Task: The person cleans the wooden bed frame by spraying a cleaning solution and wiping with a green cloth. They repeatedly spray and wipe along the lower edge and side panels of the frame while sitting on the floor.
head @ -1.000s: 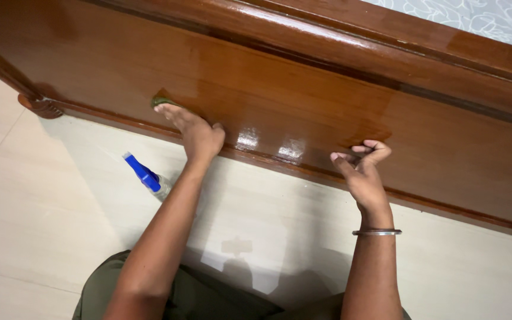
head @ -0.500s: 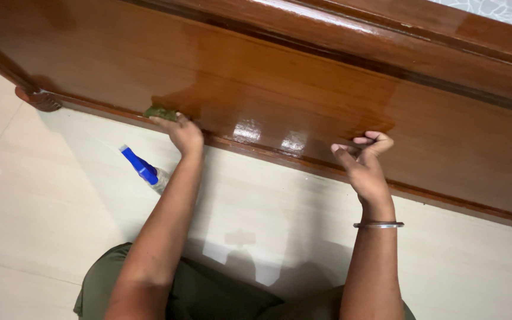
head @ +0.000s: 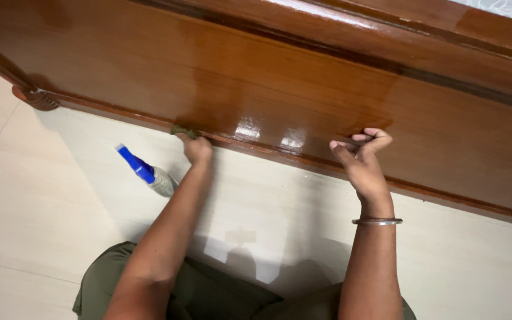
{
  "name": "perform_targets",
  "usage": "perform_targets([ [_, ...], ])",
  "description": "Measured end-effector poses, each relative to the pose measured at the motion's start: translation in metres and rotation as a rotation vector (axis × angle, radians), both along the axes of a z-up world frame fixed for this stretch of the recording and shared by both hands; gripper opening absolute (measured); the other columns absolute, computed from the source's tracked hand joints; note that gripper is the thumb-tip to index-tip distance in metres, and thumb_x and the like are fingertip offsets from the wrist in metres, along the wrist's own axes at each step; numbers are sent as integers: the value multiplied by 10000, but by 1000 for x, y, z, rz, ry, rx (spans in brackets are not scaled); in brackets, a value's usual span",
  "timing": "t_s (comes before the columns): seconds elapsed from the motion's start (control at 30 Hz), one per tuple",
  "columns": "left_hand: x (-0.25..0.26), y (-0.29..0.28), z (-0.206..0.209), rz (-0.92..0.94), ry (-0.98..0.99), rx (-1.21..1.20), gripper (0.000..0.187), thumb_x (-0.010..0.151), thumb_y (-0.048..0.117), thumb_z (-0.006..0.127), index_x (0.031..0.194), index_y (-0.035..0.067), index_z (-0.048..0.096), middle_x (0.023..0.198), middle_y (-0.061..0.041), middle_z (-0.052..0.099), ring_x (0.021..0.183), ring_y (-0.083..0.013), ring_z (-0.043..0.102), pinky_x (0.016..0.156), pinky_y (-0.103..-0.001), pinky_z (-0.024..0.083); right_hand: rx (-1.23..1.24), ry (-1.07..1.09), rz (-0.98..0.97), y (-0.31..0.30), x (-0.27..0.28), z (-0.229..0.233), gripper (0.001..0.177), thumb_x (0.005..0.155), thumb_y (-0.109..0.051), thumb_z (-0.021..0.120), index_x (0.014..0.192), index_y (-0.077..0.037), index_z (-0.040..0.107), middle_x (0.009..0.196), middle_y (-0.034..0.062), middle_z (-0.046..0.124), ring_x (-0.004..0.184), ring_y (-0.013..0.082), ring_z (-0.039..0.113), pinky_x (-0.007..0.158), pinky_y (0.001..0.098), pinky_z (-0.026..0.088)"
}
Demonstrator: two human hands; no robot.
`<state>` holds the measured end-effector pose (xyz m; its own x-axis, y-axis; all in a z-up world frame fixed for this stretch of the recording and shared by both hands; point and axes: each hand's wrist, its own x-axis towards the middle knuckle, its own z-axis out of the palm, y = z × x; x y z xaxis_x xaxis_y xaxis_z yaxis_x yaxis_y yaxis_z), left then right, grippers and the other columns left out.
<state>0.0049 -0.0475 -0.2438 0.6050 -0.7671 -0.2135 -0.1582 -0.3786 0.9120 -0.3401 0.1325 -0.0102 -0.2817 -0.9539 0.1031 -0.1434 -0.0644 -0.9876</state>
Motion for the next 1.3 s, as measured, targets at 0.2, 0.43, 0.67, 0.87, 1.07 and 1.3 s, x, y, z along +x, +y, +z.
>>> perform_targets([
  [0.2,-39,12,-12,-50,343,-130,655,870,52,494,1512,24,372,1265,-223,638,1101,-342,626,944,-397,506,-3,2,-5,0,-1,-1,648,947,-64,728,1275,-132,173,1238,102,342,1137,188,610,1018,329,527],
  [0.43,-85,29,-13,-289,825,-170,349,978,8,385,1304,9,508,1131,-157,631,926,-263,622,709,-408,559,-29,19,-8,-1,-1,-4,652,940,-48,734,1275,-123,179,1233,110,343,1112,200,609,997,332,531],
  [0.67,-109,78,87,-509,855,298,300,1035,122,402,1309,87,518,1144,-141,693,987,-255,700,862,-401,615,3,-6,2,2,3,6,663,927,-75,728,1291,-116,175,1238,120,361,1125,199,609,987,335,537],
  [0.87,-119,96,150,-776,882,216,332,1026,166,464,1286,12,601,1181,-132,715,1027,-217,705,911,-387,583,31,44,-103,2,9,6,636,925,-90,732,1278,-109,203,1211,111,389,1081,200,588,943,341,538],
  [1.07,-113,114,198,-860,773,36,369,976,138,517,1305,2,615,1180,-108,708,1051,-195,674,900,-351,554,23,-9,-100,-3,36,-5,392,979,-152,650,1258,-41,399,1085,84,610,1053,163,651,948,317,542],
  [1.3,-83,142,225,-1049,380,-348,324,941,40,518,1248,-17,604,1145,-83,654,1066,-176,635,935,-312,521,293,-314,218,12,89,30,352,985,-281,624,1268,-75,593,1089,23,681,1003,119,640,848,295,542],
])
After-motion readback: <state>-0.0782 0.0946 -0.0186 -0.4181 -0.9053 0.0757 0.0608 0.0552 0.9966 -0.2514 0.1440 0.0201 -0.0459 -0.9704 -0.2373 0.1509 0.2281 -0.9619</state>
